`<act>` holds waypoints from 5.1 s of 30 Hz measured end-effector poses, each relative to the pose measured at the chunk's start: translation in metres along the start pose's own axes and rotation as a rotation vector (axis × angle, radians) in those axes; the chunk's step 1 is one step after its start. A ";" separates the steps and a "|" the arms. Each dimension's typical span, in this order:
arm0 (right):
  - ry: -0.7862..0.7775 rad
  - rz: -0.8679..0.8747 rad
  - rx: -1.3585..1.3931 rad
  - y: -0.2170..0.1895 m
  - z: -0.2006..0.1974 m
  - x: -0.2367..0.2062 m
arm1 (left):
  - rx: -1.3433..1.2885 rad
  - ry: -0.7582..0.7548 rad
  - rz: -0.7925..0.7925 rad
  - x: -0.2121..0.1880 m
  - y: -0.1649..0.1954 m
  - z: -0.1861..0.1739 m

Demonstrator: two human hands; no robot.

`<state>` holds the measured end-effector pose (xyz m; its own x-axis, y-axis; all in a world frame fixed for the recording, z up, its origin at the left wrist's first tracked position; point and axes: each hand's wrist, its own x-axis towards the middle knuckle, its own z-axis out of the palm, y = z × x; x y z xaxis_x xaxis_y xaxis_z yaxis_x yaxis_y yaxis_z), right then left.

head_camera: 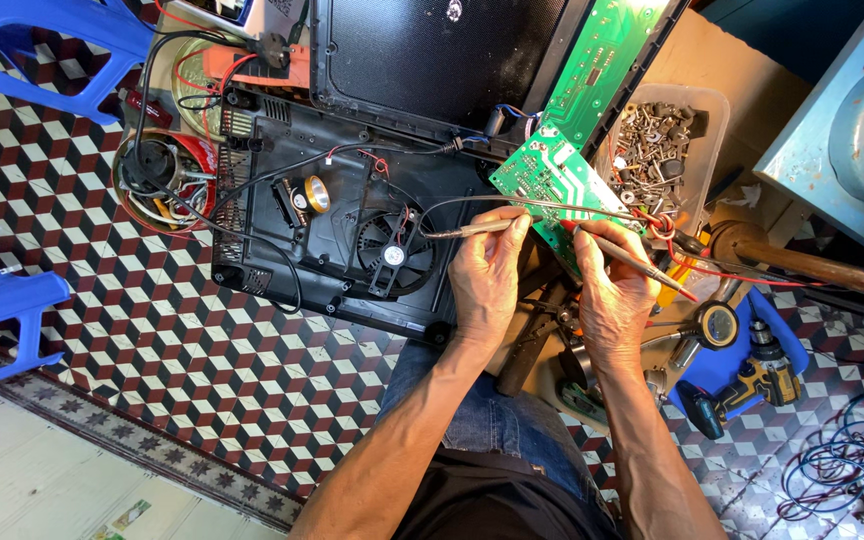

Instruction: The person works at a cluttered electronics repair bench, holding a small electronic component and a heat sink, then uses multimeter probes to test points on a green circuit board. They reposition the board, probe different areas, and finally adjust a multimeter on the bench.

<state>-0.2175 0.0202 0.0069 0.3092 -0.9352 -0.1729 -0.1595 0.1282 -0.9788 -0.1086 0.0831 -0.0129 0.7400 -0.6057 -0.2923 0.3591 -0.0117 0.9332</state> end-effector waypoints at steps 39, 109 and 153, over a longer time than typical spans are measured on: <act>0.023 0.050 0.014 -0.003 -0.001 -0.001 | 0.202 -0.026 0.005 0.008 0.007 0.000; 0.016 0.049 -0.011 -0.006 -0.001 -0.002 | 0.174 -0.026 0.049 0.002 0.008 -0.001; 0.039 0.071 0.029 -0.005 0.000 0.003 | 0.244 -0.044 0.100 0.003 0.007 0.008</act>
<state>-0.2154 0.0166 0.0111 0.2612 -0.9355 -0.2379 -0.1523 0.2034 -0.9672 -0.1080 0.0750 -0.0058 0.7377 -0.6472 -0.1921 0.1342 -0.1384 0.9813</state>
